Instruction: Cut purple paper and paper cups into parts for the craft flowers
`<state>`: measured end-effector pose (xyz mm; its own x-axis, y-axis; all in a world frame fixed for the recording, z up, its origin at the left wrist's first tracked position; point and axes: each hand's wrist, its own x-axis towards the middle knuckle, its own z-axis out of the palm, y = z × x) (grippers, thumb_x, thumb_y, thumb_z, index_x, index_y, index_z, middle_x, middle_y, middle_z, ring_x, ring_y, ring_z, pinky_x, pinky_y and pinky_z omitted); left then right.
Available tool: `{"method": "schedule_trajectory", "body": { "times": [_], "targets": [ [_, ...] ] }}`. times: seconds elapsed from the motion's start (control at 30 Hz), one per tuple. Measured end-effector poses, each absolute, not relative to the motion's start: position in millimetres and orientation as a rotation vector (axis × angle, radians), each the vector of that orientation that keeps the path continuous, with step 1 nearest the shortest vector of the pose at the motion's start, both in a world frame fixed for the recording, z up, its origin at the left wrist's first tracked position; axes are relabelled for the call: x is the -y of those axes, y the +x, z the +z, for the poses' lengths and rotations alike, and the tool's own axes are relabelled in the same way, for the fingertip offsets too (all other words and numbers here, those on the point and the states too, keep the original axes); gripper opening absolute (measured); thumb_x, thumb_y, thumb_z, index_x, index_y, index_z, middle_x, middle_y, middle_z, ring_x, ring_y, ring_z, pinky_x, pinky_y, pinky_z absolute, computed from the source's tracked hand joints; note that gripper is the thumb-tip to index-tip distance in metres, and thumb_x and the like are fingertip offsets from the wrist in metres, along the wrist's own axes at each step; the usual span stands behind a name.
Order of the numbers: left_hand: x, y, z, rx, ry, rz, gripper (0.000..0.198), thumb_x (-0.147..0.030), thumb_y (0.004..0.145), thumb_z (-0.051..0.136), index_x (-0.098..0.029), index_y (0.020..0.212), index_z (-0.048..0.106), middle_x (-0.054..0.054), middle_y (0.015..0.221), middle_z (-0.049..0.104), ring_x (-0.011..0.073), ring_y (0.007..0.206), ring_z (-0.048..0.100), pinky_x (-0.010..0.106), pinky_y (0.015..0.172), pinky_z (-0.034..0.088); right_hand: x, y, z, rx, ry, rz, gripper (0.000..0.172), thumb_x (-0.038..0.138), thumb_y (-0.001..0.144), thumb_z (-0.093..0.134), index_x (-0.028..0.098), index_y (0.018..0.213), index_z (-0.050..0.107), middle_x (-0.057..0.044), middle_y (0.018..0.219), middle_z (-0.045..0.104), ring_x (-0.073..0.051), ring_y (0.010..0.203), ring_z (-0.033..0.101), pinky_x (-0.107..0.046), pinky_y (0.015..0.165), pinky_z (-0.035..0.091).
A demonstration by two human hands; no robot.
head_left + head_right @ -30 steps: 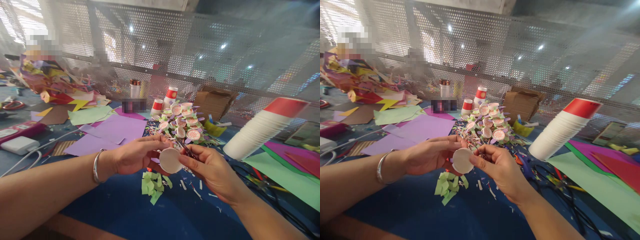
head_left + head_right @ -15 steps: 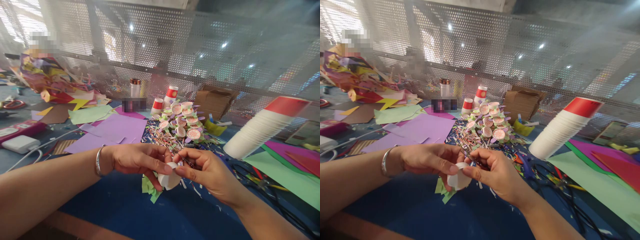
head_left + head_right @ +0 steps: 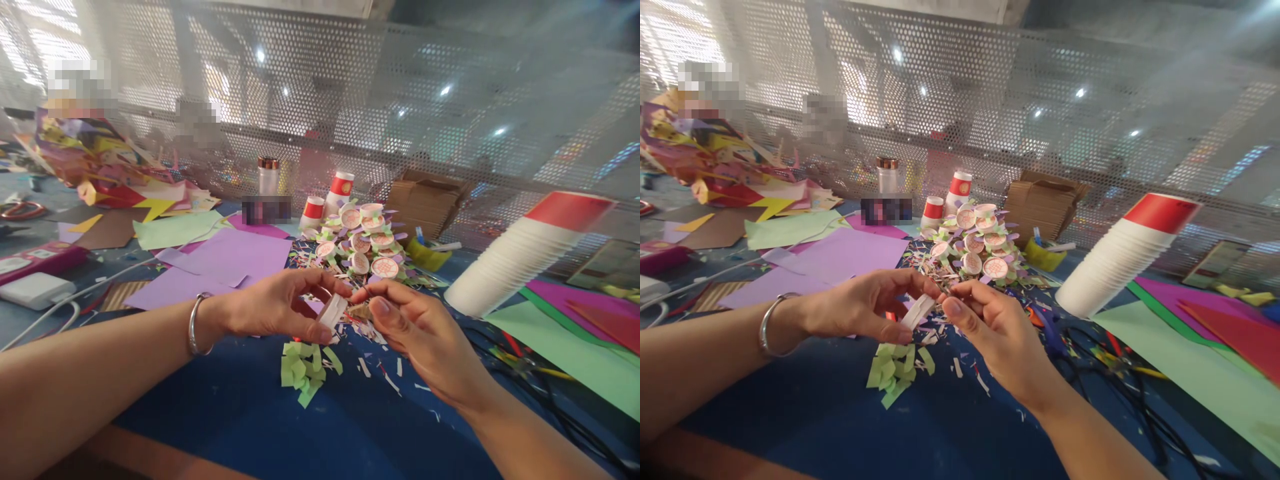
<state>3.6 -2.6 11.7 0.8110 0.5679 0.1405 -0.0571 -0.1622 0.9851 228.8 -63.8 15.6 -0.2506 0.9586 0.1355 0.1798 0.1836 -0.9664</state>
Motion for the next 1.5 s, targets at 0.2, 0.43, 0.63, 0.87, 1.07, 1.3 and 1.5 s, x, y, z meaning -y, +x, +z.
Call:
{"method": "schedule_trajectory", "body": {
  "times": [0.2,0.43,0.63,0.87,1.07,1.3,1.5],
  "targets": [
    [0.0,3.7,8.0,-0.448,1.843,0.892,0.047,-0.015,0.076,0.076,-0.017,0.118,0.055,0.006,0.108,0.061,0.0162,0.093,0.064,0.031,0.086,0.055,65.7,228.6,17.4,1.731,-1.166,1.163,0.033,0.052,0.093,0.060,0.020,0.096,0.063,0.006,0.064,0.038,-0.008,0.051,0.022,-0.026,0.043,0.014],
    [-0.5,4.8,3.1,-0.462,2.069,1.044,0.048,-0.011,0.077,0.072,-0.019,0.120,0.053,0.009,0.121,0.056,0.0226,0.114,0.057,0.034,0.093,0.055,64.7,226.5,18.9,1.834,-1.209,1.170,0.034,0.050,0.095,0.058,0.019,0.084,0.059,0.004,0.068,0.041,-0.009,0.058,0.029,-0.026,0.049,0.020],
    [-0.2,5.0,3.6,-0.509,2.119,1.111,0.048,-0.009,0.073,0.072,-0.021,0.115,0.051,0.009,0.122,0.056,0.0243,0.117,0.055,0.034,0.092,0.055,65.1,225.7,21.6,1.898,-1.266,1.123,0.036,0.054,0.094,0.056,0.019,0.084,0.058,0.004,0.070,0.037,-0.011,0.060,0.030,-0.027,0.051,0.023],
    [0.1,3.0,5.8,-0.510,2.246,1.130,0.045,-0.008,0.075,0.069,-0.021,0.116,0.055,0.010,0.123,0.059,0.0245,0.117,0.056,0.036,0.092,0.055,64.6,225.2,21.5,1.940,-1.281,1.039,0.039,0.052,0.094,0.057,0.021,0.072,0.052,0.005,0.065,0.034,-0.011,0.057,0.029,-0.028,0.050,0.022],
    [0.5,2.2,7.4,-0.542,2.286,1.099,0.042,-0.012,0.077,0.070,-0.019,0.116,0.056,0.011,0.122,0.060,0.0243,0.114,0.058,0.036,0.089,0.055,62.8,227.0,20.6,1.947,-1.309,1.027,0.041,0.056,0.094,0.054,0.021,0.072,0.053,0.005,0.064,0.034,-0.011,0.055,0.028,-0.028,0.049,0.021],
    [1.5,3.0,8.8,-0.581,2.259,1.078,0.044,-0.012,0.076,0.071,-0.019,0.117,0.057,0.010,0.119,0.062,0.0235,0.110,0.060,0.034,0.087,0.056,61.9,227.7,20.0,1.949,-1.327,1.000,0.044,0.057,0.094,0.054,0.021,0.069,0.051,0.005,0.063,0.033,-0.011,0.055,0.028,-0.028,0.049,0.020],
    [0.4,3.3,8.2,-0.558,2.220,1.060,0.043,-0.013,0.077,0.071,-0.018,0.117,0.058,0.010,0.117,0.062,0.0229,0.110,0.059,0.033,0.087,0.056,61.9,227.6,18.7,1.925,-1.319,1.028,0.043,0.057,0.092,0.056,0.021,0.070,0.053,0.005,0.062,0.032,-0.011,0.054,0.027,-0.028,0.048,0.020]
  ]
}}
